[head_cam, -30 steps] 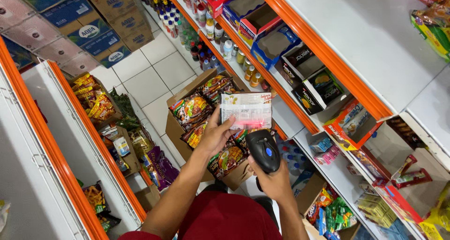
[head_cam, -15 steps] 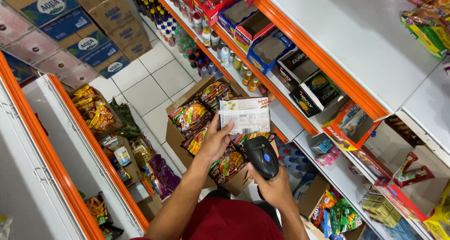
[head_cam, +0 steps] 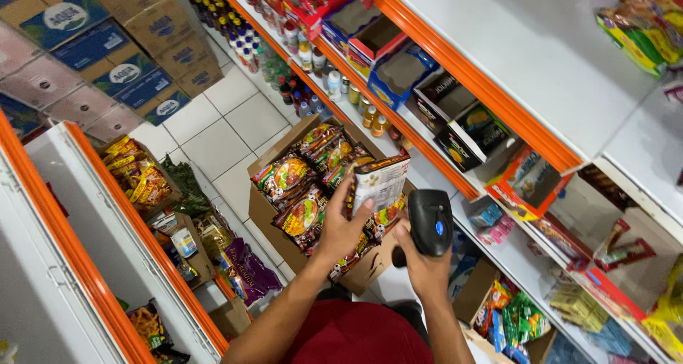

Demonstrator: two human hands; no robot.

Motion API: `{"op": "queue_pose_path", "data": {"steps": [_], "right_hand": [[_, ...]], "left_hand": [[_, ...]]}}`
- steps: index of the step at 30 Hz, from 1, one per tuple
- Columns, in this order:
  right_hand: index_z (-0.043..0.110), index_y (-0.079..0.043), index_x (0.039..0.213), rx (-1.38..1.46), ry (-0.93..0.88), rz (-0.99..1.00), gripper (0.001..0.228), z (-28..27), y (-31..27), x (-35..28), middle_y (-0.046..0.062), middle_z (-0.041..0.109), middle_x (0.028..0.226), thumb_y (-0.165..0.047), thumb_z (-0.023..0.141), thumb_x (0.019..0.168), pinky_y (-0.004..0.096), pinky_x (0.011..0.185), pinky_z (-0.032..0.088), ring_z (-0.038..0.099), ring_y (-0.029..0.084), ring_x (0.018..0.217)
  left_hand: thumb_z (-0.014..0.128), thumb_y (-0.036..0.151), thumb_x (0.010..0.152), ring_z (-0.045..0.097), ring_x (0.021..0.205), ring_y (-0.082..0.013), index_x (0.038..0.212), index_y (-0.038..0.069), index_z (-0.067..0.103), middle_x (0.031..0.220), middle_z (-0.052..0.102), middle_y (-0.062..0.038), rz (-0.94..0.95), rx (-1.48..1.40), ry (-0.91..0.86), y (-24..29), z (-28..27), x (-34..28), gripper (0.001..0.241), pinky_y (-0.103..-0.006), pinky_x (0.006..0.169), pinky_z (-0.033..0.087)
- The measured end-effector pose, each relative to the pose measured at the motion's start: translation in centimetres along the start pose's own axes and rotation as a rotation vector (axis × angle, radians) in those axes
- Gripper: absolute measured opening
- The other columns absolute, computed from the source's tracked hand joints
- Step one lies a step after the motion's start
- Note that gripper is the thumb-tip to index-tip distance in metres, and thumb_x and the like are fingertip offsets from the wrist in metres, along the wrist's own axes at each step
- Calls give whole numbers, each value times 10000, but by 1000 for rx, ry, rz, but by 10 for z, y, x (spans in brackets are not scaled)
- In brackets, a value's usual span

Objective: The person scans packages of instant noodles using a handheld barcode scanner and stocks them onto store shelves by hand.

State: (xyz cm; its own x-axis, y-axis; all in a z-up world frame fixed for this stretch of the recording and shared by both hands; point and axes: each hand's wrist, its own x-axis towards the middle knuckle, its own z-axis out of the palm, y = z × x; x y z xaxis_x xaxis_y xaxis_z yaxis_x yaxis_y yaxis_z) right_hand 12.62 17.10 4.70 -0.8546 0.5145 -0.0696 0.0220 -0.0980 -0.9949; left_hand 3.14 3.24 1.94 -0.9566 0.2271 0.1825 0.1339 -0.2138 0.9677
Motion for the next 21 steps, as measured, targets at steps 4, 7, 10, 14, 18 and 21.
{"op": "queue_pose_path", "data": {"steps": [4,7,10,14,18,21], "right_hand": [[663,-14,1286,-182,102,79,423,0,16,8,84,720,1140,-83,806,894,327,901,553,677,166,999],[512,-63,1441,275,56,-47,663,-8,37,13,54,629,1281,8,766,832,344,963,514,627,168,1109],[494,-67,1418,514,123,49,639,-35,52,21,93,617,1297,25,738,835,420,988,551,649,232,1129],[527,-16,1366,711,117,267,500,-84,63,21,168,662,1253,-119,667,897,523,943,576,695,340,1093],[524,48,1386,861,1,303,534,-114,64,17,229,663,1283,-236,646,950,531,968,557,684,386,1121],[562,-80,1340,740,167,258,497,-125,48,15,129,664,1273,-137,694,864,471,982,560,679,284,1141]], "left_hand": [[658,154,967,609,1361,-289,1550,-57,400,1500,576,-213,77,279,-95,31,19,-19,672,-384,1140,455],[620,149,1004,425,1509,-387,1572,-73,347,1611,418,-286,374,367,-270,41,15,-22,668,-432,1253,330],[576,166,960,444,1511,-378,1556,-30,399,1574,518,-229,433,393,-383,39,10,-20,652,-443,1264,311],[683,141,973,520,1444,-303,1517,21,453,1526,544,-222,286,276,-263,29,16,-7,602,-417,1212,409],[684,22,956,545,1278,-193,1593,44,303,1491,479,-126,-169,-402,-464,15,33,6,743,-336,1075,469],[639,0,951,647,1145,-186,1508,5,390,1399,573,-126,-267,-423,-511,3,51,6,610,-368,876,622]]}}
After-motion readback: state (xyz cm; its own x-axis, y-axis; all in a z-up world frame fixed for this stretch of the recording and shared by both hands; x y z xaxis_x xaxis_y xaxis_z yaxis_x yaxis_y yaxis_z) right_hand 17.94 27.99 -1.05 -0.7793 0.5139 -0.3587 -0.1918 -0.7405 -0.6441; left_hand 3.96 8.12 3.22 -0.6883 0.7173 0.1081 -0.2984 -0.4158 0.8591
